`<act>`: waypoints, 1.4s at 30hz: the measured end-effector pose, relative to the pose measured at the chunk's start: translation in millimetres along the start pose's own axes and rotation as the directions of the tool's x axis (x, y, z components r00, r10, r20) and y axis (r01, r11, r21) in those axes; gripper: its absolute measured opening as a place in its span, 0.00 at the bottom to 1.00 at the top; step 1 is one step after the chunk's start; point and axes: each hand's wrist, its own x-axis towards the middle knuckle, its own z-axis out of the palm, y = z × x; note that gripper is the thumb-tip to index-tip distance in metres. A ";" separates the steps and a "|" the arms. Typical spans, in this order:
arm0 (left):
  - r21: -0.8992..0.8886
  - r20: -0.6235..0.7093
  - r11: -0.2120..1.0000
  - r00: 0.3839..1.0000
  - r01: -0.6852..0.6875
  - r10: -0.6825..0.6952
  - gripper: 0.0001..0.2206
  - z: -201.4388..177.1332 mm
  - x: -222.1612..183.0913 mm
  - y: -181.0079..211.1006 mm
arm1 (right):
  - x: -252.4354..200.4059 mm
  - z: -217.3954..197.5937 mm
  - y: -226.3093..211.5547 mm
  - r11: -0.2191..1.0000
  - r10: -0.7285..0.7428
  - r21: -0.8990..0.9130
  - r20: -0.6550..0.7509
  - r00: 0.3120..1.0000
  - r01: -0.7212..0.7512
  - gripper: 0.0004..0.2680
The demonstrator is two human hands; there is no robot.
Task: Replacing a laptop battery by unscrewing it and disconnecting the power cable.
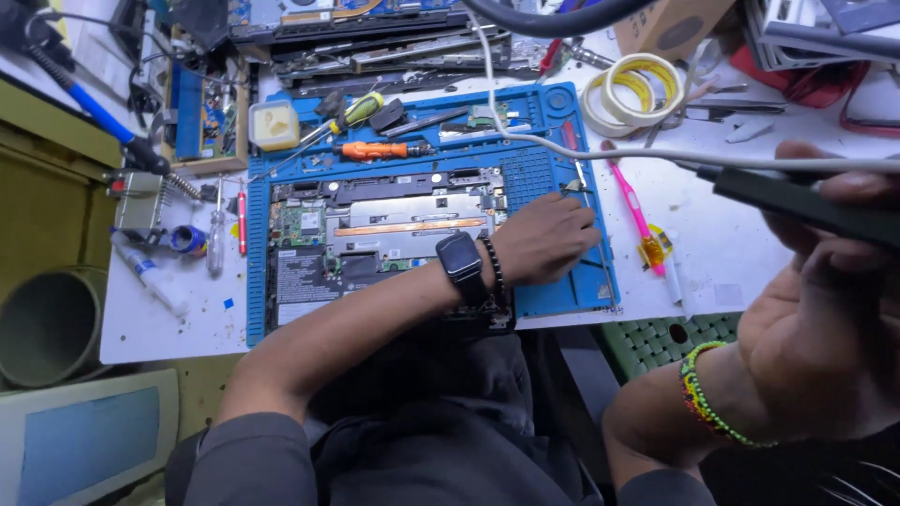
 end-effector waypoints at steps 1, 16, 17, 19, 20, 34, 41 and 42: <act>-0.013 0.028 1.000 1.000 -0.013 0.013 0.07 2.4 2.8 -4.9 | -0.6 8.5 -11.1 1.000 0.013 0.006 -0.066 0.998 -0.013 0.11; -0.004 0.057 0.973 0.972 -0.229 0.229 0.09 -0.9 13.3 -18.8 | 0.9 11.5 -19.5 0.992 -0.090 0.075 -0.148 0.985 0.102 0.10; 0.000 0.057 0.975 0.973 -0.223 0.223 0.09 -4.0 13.3 -16.3 | 1.8 12.5 -20.2 0.991 -0.091 0.081 -0.144 0.985 0.103 0.10; -0.077 0.093 0.983 0.980 -0.169 0.176 0.04 -9.8 14.3 -11.8 | 3.4 14.4 -21.2 0.983 -0.095 0.148 -0.115 0.989 0.112 0.10; -0.075 0.095 0.983 0.980 -0.168 0.174 0.04 -10.1 12.7 -13.5 | 5.9 16.3 -22.0 0.982 -0.095 0.151 -0.116 0.989 0.112 0.10; -0.747 -0.175 0.647 0.893 0.154 -0.415 0.08 -92.9 -37.0 21.9 | -7.0 0.8 -4.4 0.993 -0.002 0.122 0.052 0.999 -0.004 0.09; -0.744 -0.163 0.570 0.732 0.349 -0.661 0.09 -149.5 -184.6 38.2 | -5.9 7.4 5.9 0.997 -0.069 0.049 0.383 0.921 0.055 0.08; -0.716 -0.161 0.547 0.659 0.434 -0.735 0.08 -157.9 -207.7 38.3 | -6.4 22.7 -1.9 0.991 -0.009 0.124 0.427 0.904 -0.049 0.08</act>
